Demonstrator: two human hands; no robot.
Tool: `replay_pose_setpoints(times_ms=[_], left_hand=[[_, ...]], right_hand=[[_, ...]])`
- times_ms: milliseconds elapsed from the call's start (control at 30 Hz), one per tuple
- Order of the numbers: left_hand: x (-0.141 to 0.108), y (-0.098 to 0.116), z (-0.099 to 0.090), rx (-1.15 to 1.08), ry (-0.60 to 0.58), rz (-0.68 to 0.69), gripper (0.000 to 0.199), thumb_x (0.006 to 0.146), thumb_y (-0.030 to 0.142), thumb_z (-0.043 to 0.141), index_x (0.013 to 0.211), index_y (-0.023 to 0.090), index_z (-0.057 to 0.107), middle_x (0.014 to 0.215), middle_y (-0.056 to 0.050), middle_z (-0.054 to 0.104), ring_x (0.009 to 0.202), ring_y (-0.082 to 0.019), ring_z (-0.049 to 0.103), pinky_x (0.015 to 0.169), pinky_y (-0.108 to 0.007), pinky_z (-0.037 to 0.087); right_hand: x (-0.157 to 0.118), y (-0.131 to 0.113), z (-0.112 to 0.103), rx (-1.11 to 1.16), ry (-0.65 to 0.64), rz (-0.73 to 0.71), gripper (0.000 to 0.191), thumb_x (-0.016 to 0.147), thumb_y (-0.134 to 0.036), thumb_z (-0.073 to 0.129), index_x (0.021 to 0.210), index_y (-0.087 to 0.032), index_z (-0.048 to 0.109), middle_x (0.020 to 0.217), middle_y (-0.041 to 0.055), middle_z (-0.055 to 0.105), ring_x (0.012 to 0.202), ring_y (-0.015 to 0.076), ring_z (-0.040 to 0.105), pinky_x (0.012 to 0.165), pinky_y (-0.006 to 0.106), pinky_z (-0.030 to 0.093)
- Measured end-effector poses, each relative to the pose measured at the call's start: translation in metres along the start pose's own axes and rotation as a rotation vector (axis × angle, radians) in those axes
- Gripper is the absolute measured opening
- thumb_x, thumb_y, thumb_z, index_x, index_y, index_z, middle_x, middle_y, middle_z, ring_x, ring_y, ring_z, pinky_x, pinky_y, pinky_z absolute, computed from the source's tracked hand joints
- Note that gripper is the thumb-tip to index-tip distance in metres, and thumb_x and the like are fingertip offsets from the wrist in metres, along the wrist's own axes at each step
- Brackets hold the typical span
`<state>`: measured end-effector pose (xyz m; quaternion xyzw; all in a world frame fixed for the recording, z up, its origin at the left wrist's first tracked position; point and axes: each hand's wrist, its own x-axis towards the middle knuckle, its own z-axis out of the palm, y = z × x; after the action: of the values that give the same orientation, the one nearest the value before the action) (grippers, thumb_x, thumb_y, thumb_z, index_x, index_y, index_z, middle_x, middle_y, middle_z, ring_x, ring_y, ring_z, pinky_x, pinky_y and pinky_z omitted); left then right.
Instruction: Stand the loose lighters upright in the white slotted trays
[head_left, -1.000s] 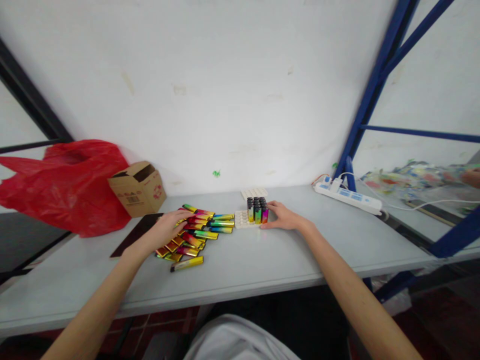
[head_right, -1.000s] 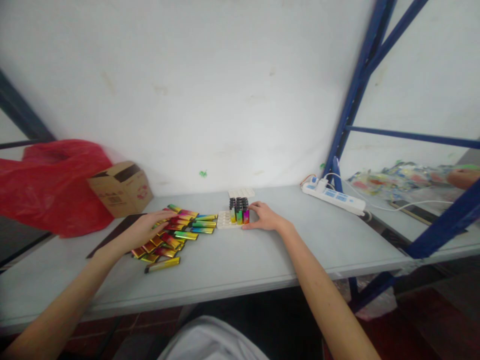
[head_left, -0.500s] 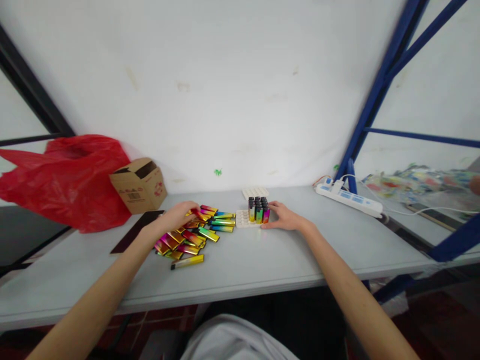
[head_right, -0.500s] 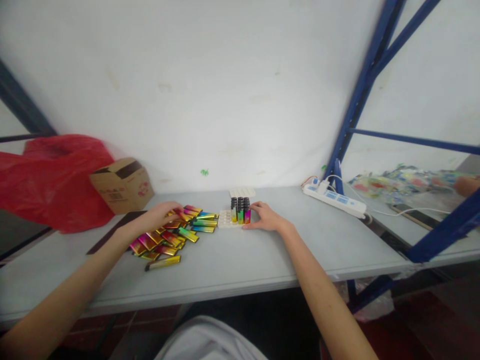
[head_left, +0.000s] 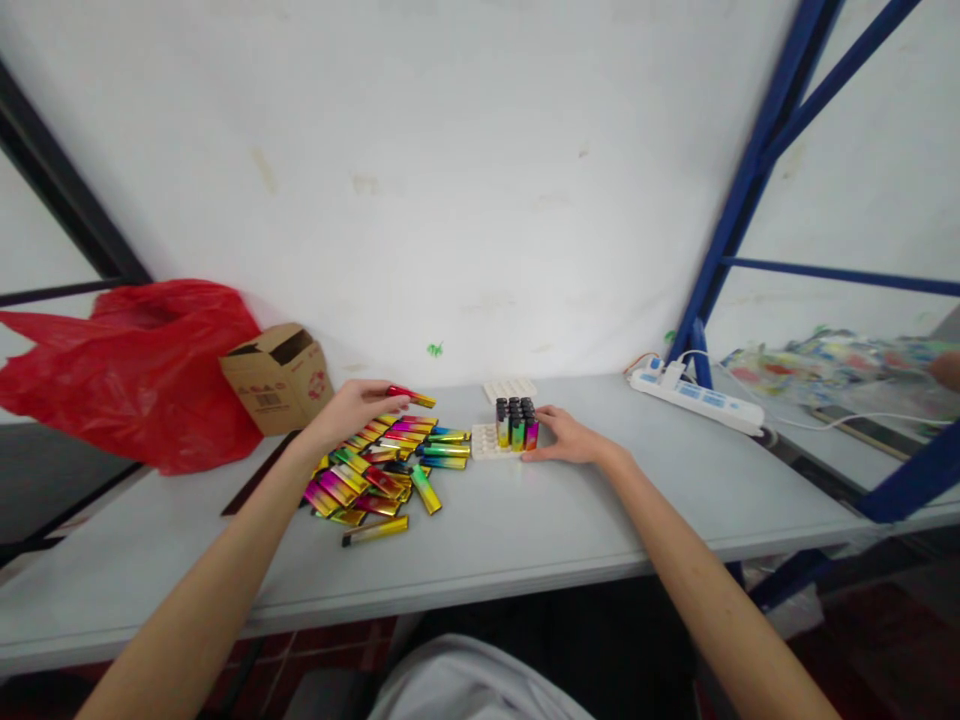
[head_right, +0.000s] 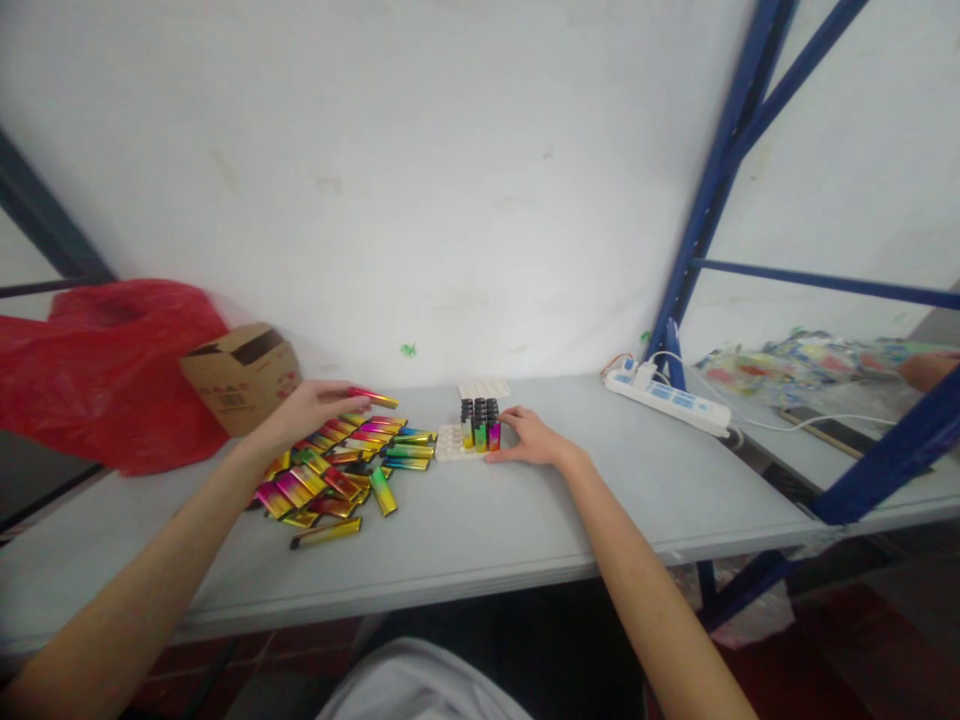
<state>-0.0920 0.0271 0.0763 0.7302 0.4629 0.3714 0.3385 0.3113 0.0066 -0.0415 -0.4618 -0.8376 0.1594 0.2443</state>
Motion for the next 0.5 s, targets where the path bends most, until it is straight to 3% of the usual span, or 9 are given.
replay_pose_setpoints(times_ms=[100, 233, 367, 500], left_hand=[[0.007, 0.011, 0.020, -0.296, 0.006, 0.029, 0.036, 0.076, 0.047, 0.087, 0.093, 0.015, 0.081, 0.099, -0.012, 0.082, 0.097, -0.029, 0.075, 0.097, -0.043, 0.060], [0.020, 0.024, 0.049, -0.661, -0.002, 0.026, 0.027, 0.081, 0.036, 0.085, 0.087, 0.013, 0.071, 0.087, -0.008, 0.077, 0.088, -0.022, 0.075, 0.097, -0.042, 0.059], [0.021, 0.029, 0.073, -0.802, -0.075, -0.041, 0.024, 0.085, 0.031, 0.078, 0.092, 0.016, 0.062, 0.082, -0.005, 0.073, 0.070, -0.018, 0.071, 0.075, -0.037, 0.061], [0.012, 0.025, 0.094, -0.798, -0.164, -0.094, 0.025, 0.087, 0.033, 0.073, 0.103, 0.021, 0.057, 0.075, 0.000, 0.067, 0.053, -0.012, 0.054, 0.052, -0.026, 0.047]], right_hand=[[0.000, 0.001, 0.000, -0.007, 0.001, -0.001, 0.088, 0.075, -0.074, 0.082, 0.141, -0.018, 0.066, 0.144, 0.0191, 0.060, 0.133, 0.0375, 0.058, 0.119, 0.054, 0.044], [-0.001, 0.000, 0.000, 0.000, -0.011, -0.001, 0.088, 0.077, -0.073, 0.082, 0.143, -0.016, 0.065, 0.143, 0.0201, 0.060, 0.134, 0.0374, 0.057, 0.120, 0.054, 0.043], [-0.001, -0.001, -0.001, -0.010, -0.023, 0.004, 0.090, 0.079, -0.072, 0.081, 0.144, -0.013, 0.063, 0.144, 0.0224, 0.059, 0.134, 0.0381, 0.057, 0.120, 0.055, 0.042], [-0.001, -0.001, -0.001, -0.016, -0.021, 0.006, 0.090, 0.077, -0.073, 0.082, 0.143, -0.014, 0.065, 0.144, 0.0221, 0.060, 0.134, 0.0381, 0.057, 0.120, 0.054, 0.042]])
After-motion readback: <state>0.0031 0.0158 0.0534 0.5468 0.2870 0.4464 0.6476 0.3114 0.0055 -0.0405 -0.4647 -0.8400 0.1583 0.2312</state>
